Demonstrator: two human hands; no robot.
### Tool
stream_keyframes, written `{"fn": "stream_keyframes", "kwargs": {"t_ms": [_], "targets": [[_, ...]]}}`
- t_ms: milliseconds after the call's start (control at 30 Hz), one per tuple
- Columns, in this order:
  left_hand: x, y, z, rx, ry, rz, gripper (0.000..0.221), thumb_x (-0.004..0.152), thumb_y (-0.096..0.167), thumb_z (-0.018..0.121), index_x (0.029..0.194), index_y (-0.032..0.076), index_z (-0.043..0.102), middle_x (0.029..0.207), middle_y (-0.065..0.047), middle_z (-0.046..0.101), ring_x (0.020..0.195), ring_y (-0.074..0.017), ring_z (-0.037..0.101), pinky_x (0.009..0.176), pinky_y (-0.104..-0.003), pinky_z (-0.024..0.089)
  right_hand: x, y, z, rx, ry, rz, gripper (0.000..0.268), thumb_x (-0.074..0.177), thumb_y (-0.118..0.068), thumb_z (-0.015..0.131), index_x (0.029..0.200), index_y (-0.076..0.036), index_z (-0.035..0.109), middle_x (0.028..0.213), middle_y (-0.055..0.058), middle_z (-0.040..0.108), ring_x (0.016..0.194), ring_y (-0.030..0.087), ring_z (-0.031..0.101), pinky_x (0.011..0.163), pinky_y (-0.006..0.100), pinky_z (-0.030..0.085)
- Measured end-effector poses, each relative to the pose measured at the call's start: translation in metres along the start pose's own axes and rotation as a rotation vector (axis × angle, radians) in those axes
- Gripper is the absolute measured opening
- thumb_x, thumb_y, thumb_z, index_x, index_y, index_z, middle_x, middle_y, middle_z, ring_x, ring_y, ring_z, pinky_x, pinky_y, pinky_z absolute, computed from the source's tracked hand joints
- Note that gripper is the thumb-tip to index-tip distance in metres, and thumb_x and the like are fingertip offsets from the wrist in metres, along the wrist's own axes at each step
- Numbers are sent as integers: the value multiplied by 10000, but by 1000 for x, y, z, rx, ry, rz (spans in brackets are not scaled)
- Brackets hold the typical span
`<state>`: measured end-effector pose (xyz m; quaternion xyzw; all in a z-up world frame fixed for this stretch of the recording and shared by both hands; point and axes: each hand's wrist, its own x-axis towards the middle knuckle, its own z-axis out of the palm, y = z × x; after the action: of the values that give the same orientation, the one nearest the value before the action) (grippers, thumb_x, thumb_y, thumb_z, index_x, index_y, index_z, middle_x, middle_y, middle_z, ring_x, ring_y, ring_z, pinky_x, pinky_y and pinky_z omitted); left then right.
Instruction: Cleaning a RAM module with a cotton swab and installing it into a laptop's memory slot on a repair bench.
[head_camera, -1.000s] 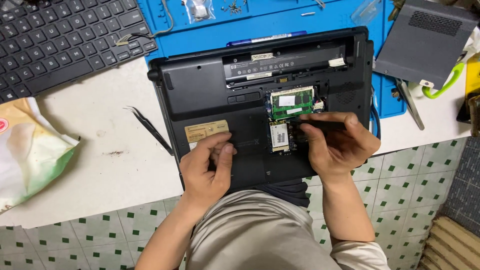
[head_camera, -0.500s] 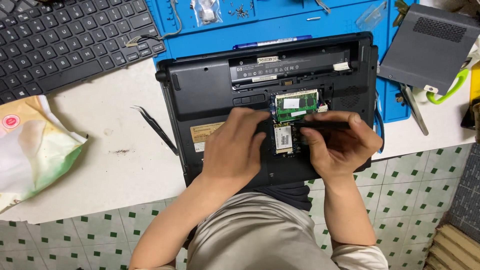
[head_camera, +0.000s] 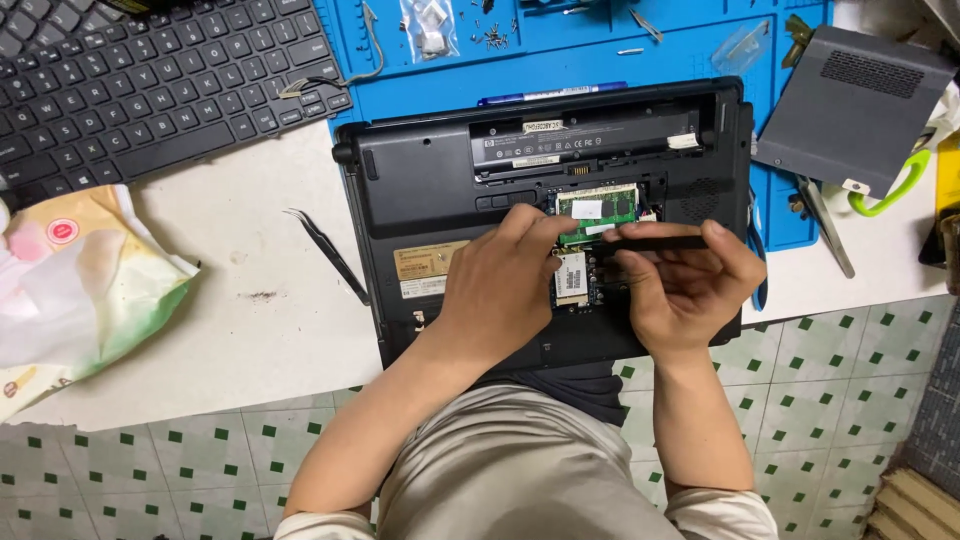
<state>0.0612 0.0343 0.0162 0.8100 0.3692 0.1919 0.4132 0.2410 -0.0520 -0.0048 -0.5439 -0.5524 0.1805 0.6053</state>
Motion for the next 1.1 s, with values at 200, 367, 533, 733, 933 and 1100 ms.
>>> {"fn": "stream_keyframes", "kwargs": {"t_ms": [200, 367, 533, 733, 933, 1100], "targets": [[1, 1, -2, -22, -42, -36, 426, 884, 15, 736, 1295, 93, 660, 998, -71, 625, 634, -389, 665, 537, -510, 543, -2, 1, -3, 64, 16, 45, 690, 960, 161, 656, 1467, -64, 246, 1062, 364, 648, 933, 449, 740, 815, 477, 647], [2, 3, 2, -7, -22, -28, 389, 877, 49, 746, 1258, 105, 688, 968, -53, 626, 636, -396, 664, 520, -506, 539, -4, -3, -5, 79, 50, 103, 728, 963, 167, 657, 1490, -101, 230, 1071, 365, 631, 954, 462, 732, 863, 511, 644], [4, 4, 10, 24, 54, 77, 295, 866, 121, 782, 1149, 81, 706, 898, -40, 588, 600, -372, 650, 473, -480, 518, -8, -2, -9, 156, 129, 177, 786, 957, 166, 669, 1519, -159, 225, 1078, 356, 616, 951, 468, 728, 883, 523, 655], [6, 8, 17, 85, 132, 156, 38, 928, 167, 715, 908, 135, 716, 787, 20, 535, 568, -323, 614, 460, -409, 523, -9, 3, -12, 244, 182, 194, 796, 944, 154, 663, 1530, -178, 240, 1053, 328, 629, 937, 471, 737, 881, 518, 658], [15, 2, 13, 144, 209, 225, 30, 943, 159, 698, 917, 163, 712, 751, 32, 553, 583, -255, 636, 495, -345, 554, -10, 3, -14, 291, 285, 231, 827, 911, 130, 703, 1528, -194, 259, 1046, 320, 632, 889, 470, 740, 842, 513, 669], [65, -11, -29, 226, 221, 164, 39, 957, 137, 702, 977, 118, 730, 897, -58, 711, 679, -254, 683, 527, -427, 574, -1, -8, -13, 250, 406, 362, 655, 985, -42, 716, 1455, -166, 277, 1069, 263, 597, 797, 373, 693, 871, 501, 642]]}}
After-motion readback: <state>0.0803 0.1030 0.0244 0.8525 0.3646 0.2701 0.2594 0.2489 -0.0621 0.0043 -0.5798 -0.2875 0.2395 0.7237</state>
